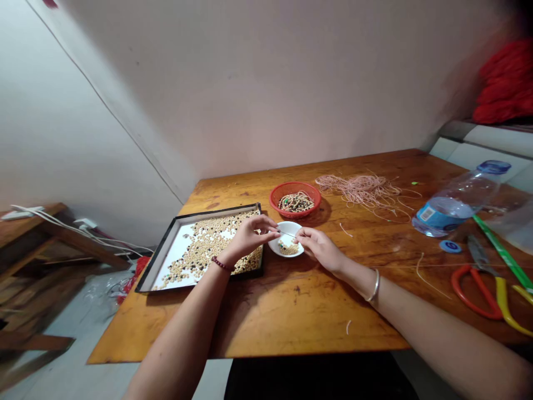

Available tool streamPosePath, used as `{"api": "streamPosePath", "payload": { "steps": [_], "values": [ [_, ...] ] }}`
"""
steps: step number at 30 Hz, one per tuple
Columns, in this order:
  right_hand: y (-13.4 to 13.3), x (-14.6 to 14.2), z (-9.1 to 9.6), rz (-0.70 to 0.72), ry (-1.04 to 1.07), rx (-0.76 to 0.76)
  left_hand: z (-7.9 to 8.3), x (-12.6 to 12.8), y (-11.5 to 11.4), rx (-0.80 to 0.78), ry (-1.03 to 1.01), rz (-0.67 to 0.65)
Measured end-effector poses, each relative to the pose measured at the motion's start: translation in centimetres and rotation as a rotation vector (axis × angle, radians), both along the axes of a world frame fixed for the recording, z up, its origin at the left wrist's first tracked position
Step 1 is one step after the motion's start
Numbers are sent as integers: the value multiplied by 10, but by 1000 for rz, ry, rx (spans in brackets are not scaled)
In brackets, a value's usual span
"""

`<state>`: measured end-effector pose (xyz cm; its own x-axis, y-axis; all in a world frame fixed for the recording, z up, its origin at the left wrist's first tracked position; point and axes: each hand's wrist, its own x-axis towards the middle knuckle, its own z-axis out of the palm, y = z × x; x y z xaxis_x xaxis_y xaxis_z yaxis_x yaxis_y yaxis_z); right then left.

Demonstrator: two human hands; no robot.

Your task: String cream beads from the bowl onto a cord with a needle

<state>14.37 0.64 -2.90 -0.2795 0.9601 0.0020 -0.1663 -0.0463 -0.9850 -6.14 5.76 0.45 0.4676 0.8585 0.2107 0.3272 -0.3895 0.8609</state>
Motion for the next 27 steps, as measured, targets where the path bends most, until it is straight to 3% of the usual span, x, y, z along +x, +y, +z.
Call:
{"api": "streamPosePath", "payload": {
  "steps": [9,27],
  "values": [
    [6,3,-11,-73,-67,133,0,0,1,64,59,-22],
    [2,4,-2,-157,-218,248,2,2,-1,17,66,-39]
  ]
}}
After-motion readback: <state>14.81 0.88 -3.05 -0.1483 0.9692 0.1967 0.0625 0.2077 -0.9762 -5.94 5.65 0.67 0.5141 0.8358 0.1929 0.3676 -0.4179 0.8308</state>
